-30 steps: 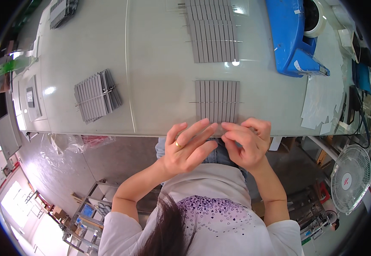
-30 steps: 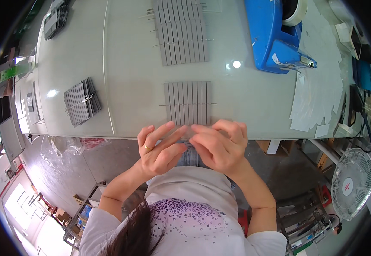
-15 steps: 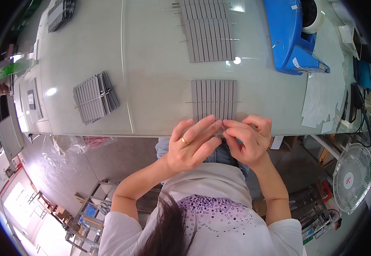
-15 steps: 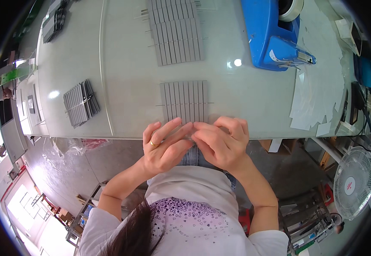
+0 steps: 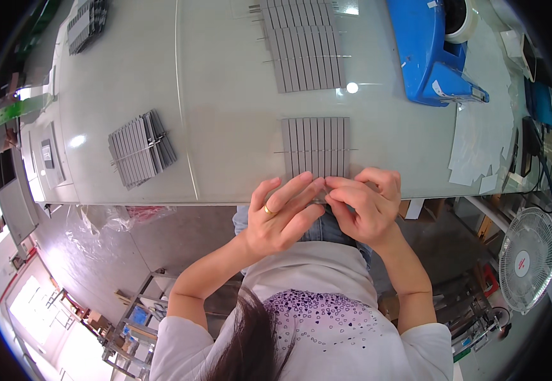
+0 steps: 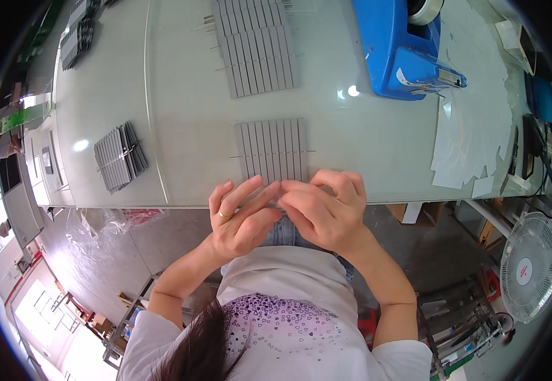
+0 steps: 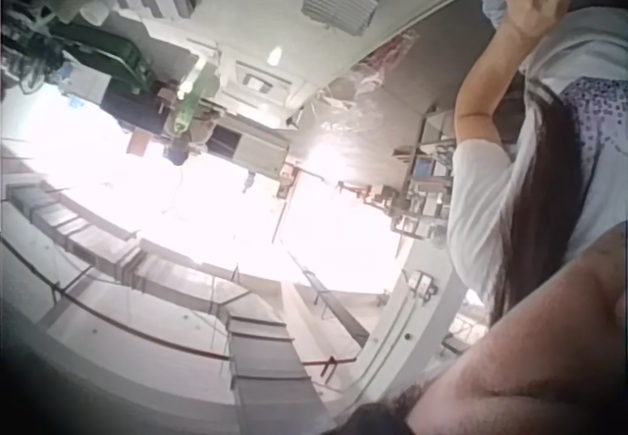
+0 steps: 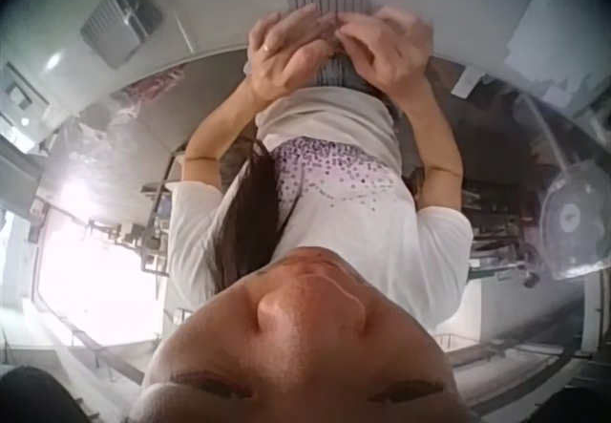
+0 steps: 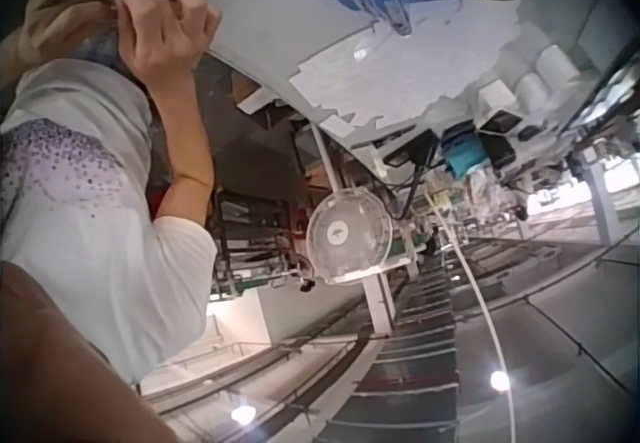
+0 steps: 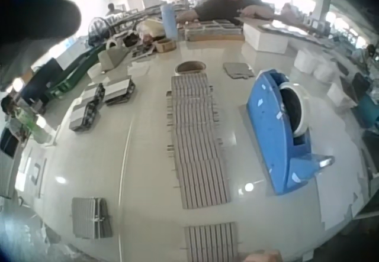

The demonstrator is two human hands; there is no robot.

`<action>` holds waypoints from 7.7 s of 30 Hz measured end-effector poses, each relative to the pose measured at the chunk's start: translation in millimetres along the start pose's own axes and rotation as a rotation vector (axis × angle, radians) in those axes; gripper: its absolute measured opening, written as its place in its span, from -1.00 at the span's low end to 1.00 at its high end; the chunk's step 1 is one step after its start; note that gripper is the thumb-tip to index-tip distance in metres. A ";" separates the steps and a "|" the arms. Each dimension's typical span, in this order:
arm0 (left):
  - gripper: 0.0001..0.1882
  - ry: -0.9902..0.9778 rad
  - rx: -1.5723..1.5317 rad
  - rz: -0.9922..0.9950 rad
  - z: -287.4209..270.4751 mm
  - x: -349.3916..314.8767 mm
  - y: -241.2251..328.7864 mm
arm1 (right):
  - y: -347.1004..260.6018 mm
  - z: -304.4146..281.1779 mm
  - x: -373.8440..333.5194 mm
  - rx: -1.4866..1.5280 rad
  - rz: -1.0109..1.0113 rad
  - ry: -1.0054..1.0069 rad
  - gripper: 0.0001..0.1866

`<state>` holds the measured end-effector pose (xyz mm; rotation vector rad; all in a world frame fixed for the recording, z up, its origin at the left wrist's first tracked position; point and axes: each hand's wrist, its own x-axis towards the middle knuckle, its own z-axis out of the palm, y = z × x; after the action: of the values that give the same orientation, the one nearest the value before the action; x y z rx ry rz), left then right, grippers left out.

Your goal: The recorder applies tape and processes small metal heat sink components and solar cells at a factory workbench.

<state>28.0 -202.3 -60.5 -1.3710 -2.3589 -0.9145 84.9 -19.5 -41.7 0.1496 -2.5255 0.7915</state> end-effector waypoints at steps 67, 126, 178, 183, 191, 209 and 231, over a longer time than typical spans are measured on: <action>-0.82 0.071 -0.108 -0.627 -26.9 43.1 -7.0 | 4.9 0.5 35.8 -0.009 0.311 -0.034 -0.87; -0.59 -0.091 0.151 -0.255 -42.2 17.9 -29.0 | -17.1 7.7 25.1 -0.142 0.211 -0.034 -0.68; -0.76 -0.304 0.053 -0.015 -66.9 35.8 9.9 | 150.1 -144.4 -32.0 -0.690 0.567 0.469 -0.74; -0.82 -0.529 -0.651 -0.647 -89.3 95.1 18.0 | 316.5 -267.9 -114.2 -0.650 1.024 0.347 -0.53; -0.72 -0.529 -1.803 -1.011 -66.8 105.4 13.6 | 335.9 -302.1 -113.5 -0.281 1.099 0.508 -0.64; -0.80 -0.462 -1.838 -1.029 -76.3 98.3 19.3 | 3.7 -97.7 82.1 0.718 0.621 -0.359 -0.84; -0.77 -0.576 -1.921 -0.989 -70.0 86.1 5.9 | -28.6 -96.9 104.3 0.697 0.566 -0.549 -0.71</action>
<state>-17.5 -185.8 39.6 -0.3307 -1.8877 -4.0507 40.8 15.4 92.2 -0.1562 -2.6784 2.0881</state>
